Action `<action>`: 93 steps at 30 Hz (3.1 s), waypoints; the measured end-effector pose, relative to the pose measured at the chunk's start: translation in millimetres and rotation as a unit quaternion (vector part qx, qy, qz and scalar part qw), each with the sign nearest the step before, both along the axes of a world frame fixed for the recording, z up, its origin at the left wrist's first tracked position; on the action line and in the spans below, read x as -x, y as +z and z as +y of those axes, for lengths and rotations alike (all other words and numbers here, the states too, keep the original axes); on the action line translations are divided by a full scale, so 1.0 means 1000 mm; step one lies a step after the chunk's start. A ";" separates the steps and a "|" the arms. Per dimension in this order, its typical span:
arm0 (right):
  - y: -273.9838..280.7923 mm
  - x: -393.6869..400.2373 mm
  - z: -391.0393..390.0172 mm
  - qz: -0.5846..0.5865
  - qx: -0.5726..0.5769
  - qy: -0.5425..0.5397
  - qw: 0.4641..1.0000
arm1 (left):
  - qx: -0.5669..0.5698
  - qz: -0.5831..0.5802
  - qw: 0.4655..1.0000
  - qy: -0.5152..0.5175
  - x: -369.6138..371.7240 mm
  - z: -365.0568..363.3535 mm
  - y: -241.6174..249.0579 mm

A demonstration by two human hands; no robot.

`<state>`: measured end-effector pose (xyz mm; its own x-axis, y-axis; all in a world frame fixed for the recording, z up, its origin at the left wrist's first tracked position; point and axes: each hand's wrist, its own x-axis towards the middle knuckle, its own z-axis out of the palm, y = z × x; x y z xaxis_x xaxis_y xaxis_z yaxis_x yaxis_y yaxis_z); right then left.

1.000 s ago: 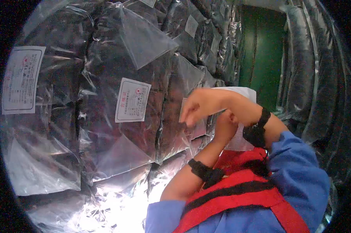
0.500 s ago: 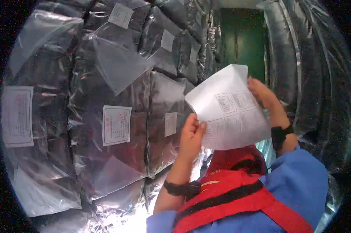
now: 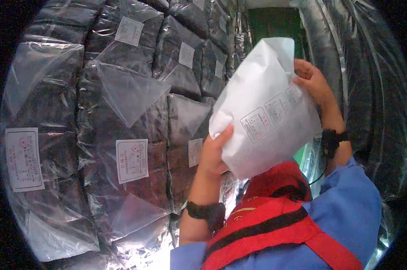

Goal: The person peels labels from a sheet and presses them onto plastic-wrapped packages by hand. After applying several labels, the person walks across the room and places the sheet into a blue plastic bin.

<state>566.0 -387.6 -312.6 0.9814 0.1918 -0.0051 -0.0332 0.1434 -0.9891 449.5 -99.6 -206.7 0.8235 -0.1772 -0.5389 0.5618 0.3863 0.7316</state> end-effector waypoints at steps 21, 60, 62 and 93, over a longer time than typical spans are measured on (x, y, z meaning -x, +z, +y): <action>0.038 0.008 -0.023 0.004 -0.163 -0.047 0.985 | -0.301 -0.150 0.932 0.134 0.003 -0.015 0.049; 0.119 -0.002 -0.063 -0.125 0.132 -0.083 0.980 | -0.418 -0.190 0.886 0.067 0.009 0.005 0.063; 0.123 -0.005 -0.069 -0.110 0.179 -0.075 0.975 | -0.482 -0.213 0.848 0.052 0.018 0.007 0.064; 0.191 -0.055 0.050 -0.253 0.131 0.107 0.953 | -0.162 -0.207 0.963 0.050 0.070 0.031 0.076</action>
